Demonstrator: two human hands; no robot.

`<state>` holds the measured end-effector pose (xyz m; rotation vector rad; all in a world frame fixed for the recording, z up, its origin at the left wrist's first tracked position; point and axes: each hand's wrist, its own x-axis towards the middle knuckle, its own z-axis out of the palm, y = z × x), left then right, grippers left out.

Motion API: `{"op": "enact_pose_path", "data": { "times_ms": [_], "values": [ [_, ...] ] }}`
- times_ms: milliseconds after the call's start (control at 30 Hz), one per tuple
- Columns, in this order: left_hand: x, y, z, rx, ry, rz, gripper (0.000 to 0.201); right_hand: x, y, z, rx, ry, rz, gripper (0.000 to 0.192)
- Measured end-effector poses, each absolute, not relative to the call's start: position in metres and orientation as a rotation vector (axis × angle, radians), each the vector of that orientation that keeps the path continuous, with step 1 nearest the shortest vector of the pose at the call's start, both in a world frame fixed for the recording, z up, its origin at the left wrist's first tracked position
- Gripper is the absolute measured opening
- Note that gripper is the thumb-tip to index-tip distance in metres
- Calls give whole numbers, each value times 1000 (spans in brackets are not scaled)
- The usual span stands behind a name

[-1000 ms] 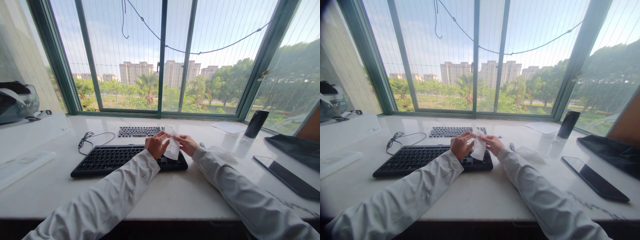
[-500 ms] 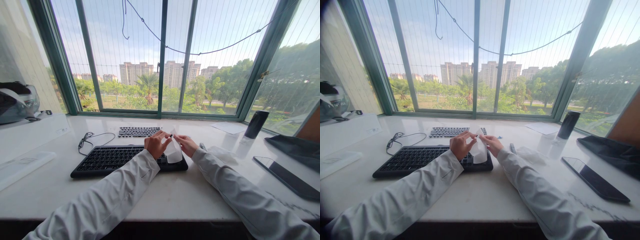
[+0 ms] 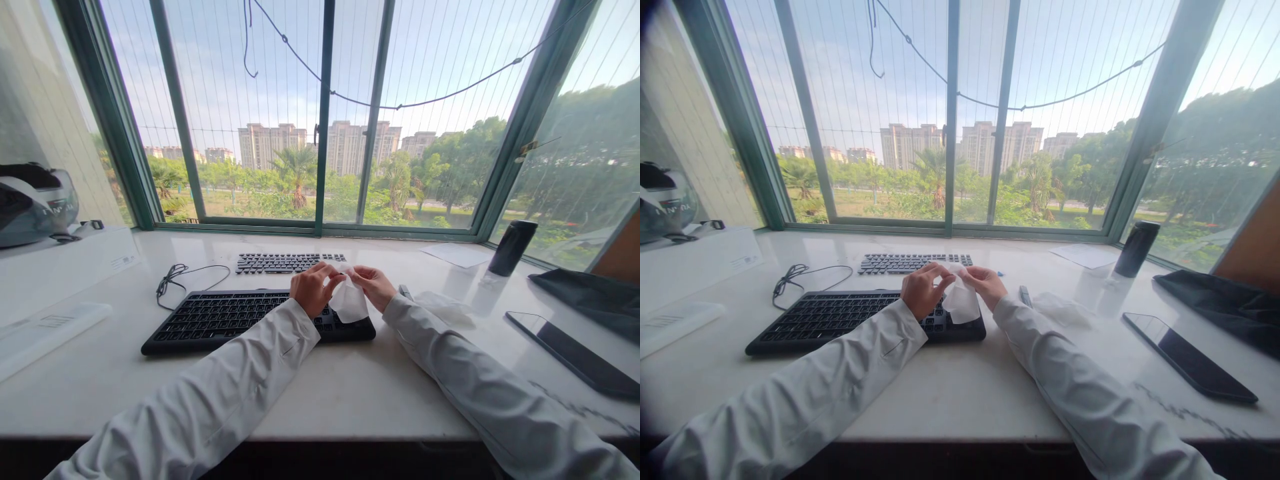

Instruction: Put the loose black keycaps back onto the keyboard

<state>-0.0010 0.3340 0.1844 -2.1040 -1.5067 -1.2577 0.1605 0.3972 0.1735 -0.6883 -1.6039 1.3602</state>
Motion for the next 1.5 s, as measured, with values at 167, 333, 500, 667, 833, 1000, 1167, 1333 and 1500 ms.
{"op": "enact_pose_path", "data": {
  "times_ms": [167,333,500,667,833,1000,1167,1333,1500],
  "values": [
    [-1,336,183,-2091,-1509,-1270,42,162,402,170,-676,-1682,1274,41],
    [-2,338,182,-2114,-1511,-1298,42,165,400,173,-648,-1829,1182,38],
    [-2,338,182,-2134,-1518,-1303,42,164,402,173,-670,-1888,1148,42],
    [-1,336,183,-2164,-1493,-1270,39,161,407,167,-677,-1868,1176,43],
    [-1,335,184,-2153,-1516,-1272,32,161,407,166,-710,-1825,1210,43],
    [-1,335,185,-2145,-1526,-1302,17,161,403,168,-754,-1821,1214,46],
    [-2,336,183,-2142,-1494,-1237,15,164,401,170,-766,-1820,1279,42],
    [-2,338,180,-2157,-1452,-1200,16,166,407,168,-841,-1765,1229,40],
    [-3,340,179,-2186,-1440,-1188,19,165,410,167,-830,-1764,1242,45]
  ]
}}
